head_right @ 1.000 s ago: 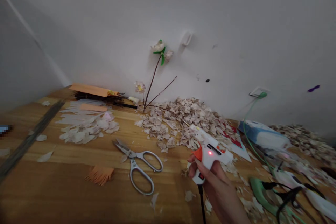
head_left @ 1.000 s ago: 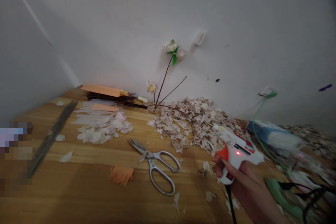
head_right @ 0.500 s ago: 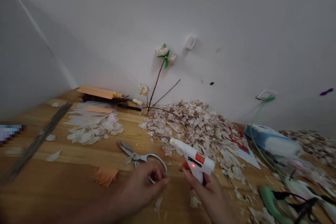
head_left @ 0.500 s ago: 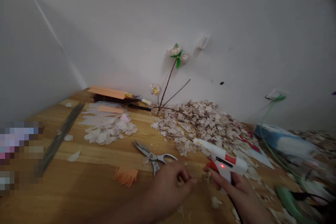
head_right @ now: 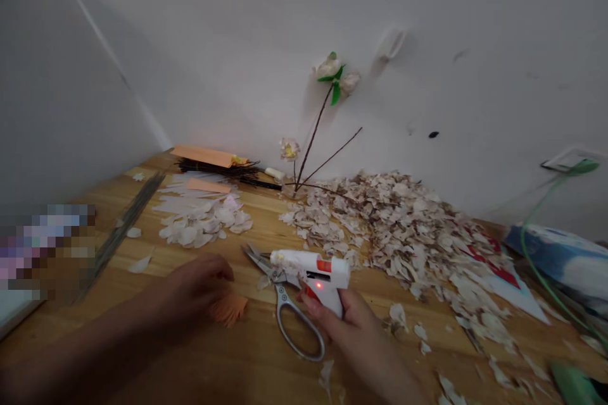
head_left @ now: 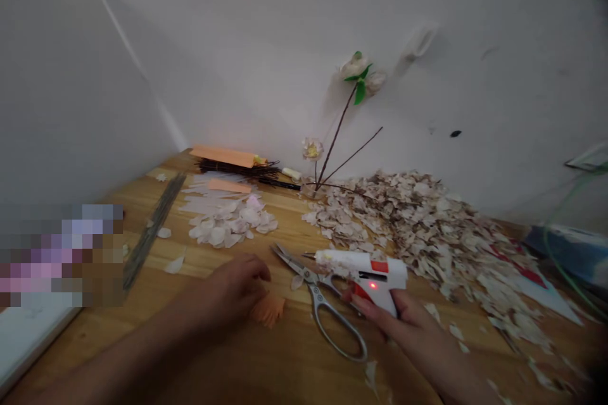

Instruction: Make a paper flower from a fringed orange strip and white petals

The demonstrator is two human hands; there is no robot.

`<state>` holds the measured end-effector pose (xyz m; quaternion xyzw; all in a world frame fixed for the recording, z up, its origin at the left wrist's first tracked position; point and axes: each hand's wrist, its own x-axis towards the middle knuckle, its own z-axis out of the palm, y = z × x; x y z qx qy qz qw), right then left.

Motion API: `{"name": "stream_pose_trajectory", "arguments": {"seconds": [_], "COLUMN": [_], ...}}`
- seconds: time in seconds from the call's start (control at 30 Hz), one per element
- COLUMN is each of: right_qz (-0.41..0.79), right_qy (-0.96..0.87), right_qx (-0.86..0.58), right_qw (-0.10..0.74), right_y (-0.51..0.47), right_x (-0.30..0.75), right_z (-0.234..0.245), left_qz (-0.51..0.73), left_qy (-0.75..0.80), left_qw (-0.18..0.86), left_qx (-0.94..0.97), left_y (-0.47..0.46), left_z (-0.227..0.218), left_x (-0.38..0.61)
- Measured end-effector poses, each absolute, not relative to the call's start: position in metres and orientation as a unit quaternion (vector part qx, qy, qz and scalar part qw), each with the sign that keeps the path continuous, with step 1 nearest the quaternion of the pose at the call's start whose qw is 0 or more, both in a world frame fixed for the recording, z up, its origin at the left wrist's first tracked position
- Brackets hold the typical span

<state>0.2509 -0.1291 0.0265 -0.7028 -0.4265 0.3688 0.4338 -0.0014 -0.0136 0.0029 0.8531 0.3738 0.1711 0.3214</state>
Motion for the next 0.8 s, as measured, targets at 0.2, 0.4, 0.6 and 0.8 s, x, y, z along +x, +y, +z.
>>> {"name": "stream_pose_trajectory", "arguments": {"seconds": [0.2,0.4,0.6,0.8], "right_qz": [0.352,0.305,0.323,0.331], "right_qy": [-0.502,-0.479,-0.46,-0.411], "right_qx": [-0.719,-0.747,-0.738,-0.744], "right_qw": [0.327,0.346,0.373,0.41], "right_y": [-0.122,-0.122,-0.123,-0.126], "right_x": [0.246,0.245,0.244,0.244], "right_z": [0.035,0.034,0.027,0.024], "left_qz": [0.175,0.118,0.125,0.218], "left_qy": [0.406,0.416,0.396,0.404], "left_qw": [0.272,0.164,0.158,0.2], "left_qx": [0.855,0.887,0.896,0.866], "left_y": [-0.032,-0.05,-0.042,-0.021], "left_z": [-0.005,-0.002,-0.012,-0.012], "left_x": [0.019,0.038,0.029,0.006]}}
